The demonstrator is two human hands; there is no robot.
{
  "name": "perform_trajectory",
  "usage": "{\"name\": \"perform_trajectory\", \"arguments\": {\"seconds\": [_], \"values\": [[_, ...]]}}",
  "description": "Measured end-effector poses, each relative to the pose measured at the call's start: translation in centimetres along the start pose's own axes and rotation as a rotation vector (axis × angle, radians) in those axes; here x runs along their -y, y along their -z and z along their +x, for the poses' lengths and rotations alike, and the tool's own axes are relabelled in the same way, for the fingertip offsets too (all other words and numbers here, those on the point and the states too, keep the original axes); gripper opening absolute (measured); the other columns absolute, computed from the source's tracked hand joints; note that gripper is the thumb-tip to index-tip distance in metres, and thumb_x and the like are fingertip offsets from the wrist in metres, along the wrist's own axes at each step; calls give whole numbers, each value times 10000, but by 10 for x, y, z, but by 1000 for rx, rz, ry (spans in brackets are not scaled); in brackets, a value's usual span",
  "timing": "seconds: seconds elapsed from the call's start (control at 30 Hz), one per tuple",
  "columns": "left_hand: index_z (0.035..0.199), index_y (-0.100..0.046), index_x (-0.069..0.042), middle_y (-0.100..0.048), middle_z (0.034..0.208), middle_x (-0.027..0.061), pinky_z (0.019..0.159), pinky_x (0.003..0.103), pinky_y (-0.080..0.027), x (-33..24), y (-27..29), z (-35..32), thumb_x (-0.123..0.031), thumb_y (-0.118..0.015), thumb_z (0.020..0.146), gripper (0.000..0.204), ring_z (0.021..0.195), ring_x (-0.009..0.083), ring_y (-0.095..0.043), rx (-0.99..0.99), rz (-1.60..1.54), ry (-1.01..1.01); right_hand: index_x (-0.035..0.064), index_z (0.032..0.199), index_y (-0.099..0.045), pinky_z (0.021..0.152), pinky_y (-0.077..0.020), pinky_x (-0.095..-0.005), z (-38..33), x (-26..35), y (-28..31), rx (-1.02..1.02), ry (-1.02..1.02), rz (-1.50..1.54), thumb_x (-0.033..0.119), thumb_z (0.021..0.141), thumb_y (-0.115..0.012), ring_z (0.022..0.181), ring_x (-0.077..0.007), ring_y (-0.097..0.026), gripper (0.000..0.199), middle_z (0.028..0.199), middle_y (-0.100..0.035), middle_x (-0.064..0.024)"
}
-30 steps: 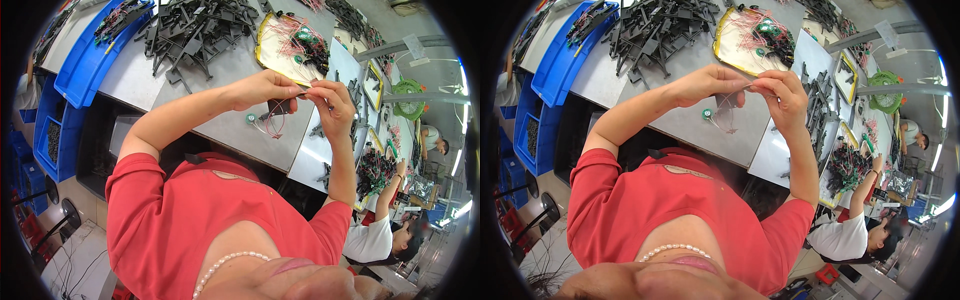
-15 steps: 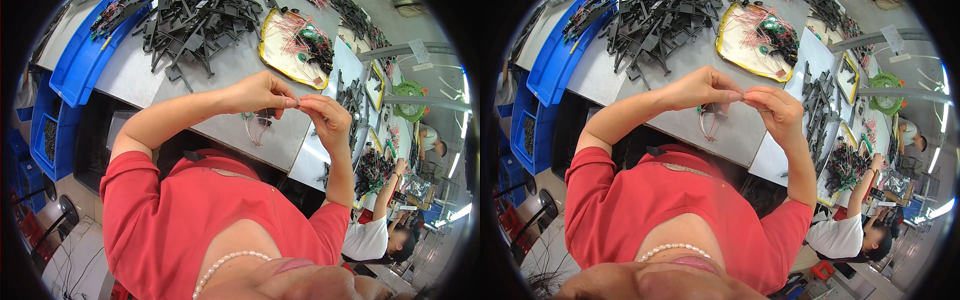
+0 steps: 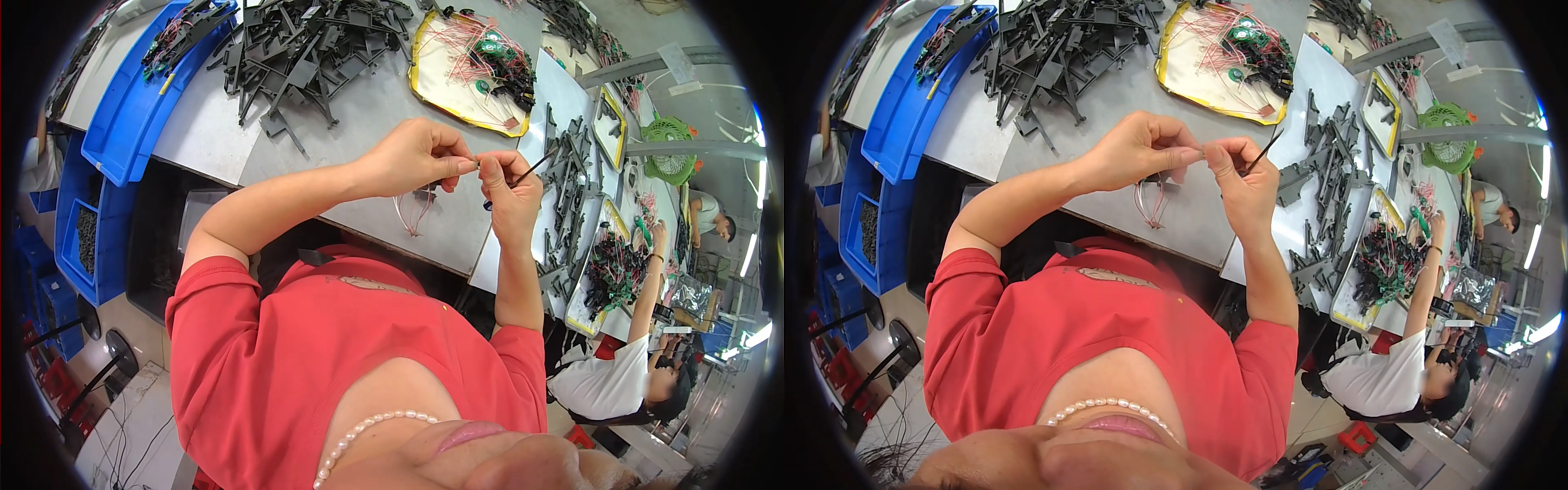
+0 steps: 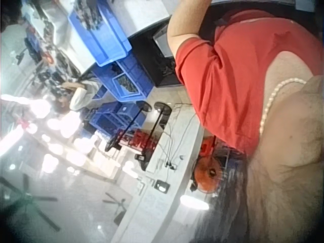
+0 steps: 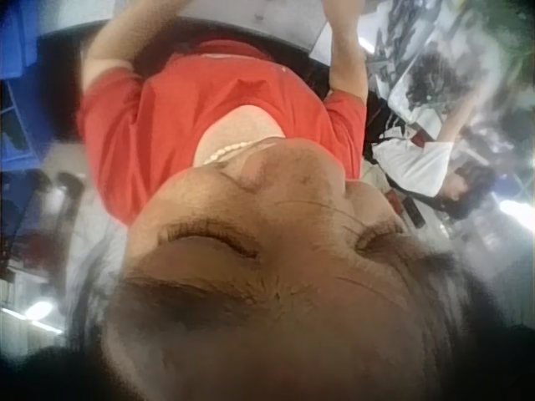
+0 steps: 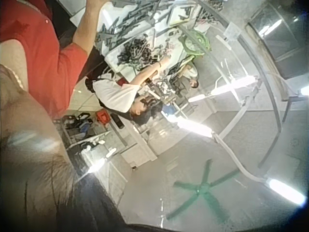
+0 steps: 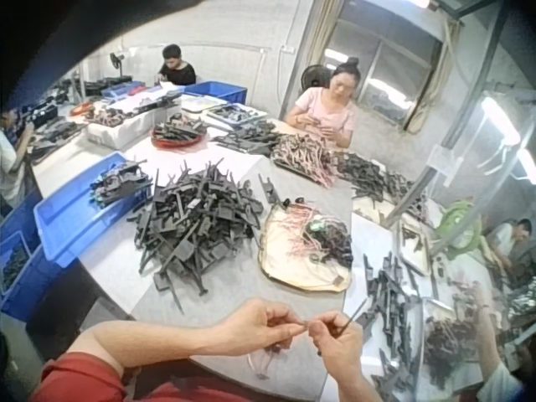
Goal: The recorder is assembling small electronic components by connecting wires to plastic parts at a workshop table.
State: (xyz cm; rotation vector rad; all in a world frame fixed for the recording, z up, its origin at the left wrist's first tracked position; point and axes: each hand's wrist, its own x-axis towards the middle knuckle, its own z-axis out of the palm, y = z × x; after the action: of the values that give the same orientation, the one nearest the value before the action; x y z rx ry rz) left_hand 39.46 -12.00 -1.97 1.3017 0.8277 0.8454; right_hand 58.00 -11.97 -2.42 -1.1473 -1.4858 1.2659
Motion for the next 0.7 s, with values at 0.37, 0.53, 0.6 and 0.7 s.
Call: {"name": "perform_trajectory", "arguments": {"seconds": [0.37,0.53,0.6,0.7], "values": [[866,-603,40,-608,694,40,572,218,-473,0,-6,-2,-139,-562,880,184,614,85,-583,-18,-50,3,16,903,-645,504,-356,-164,-3,0,8,33,29,47,259,827,-653,564,-35,-454,255,686,-552,27],[885,-604,41,-608,695,48,596,218,-475,-7,1,-3,-138,-558,882,185,618,101,-591,76,-122,121,37,933,-669,517,-407,-194,2,-5,12,62,402,-283,81,790,-665,576,-67,-493,150,769,-574,-24],[891,-606,42,-609,696,47,591,217,-473,-5,2,-3,-140,-560,881,188,618,98,-590,81,-133,114,47,924,-675,516,-412,-198,1,-1,13,70,415,-324,55,781,-665,585,-70,-503,143,764,-576,-29],[900,-611,38,-609,697,43,578,217,-470,-1,1,-4,-142,-565,878,187,618,89,-586,68,-154,87,65,920,-683,514,-420,-203,3,4,13,71,525,-448,17,768,-664,599,-76,-520,160,764,-581,-39]]}}
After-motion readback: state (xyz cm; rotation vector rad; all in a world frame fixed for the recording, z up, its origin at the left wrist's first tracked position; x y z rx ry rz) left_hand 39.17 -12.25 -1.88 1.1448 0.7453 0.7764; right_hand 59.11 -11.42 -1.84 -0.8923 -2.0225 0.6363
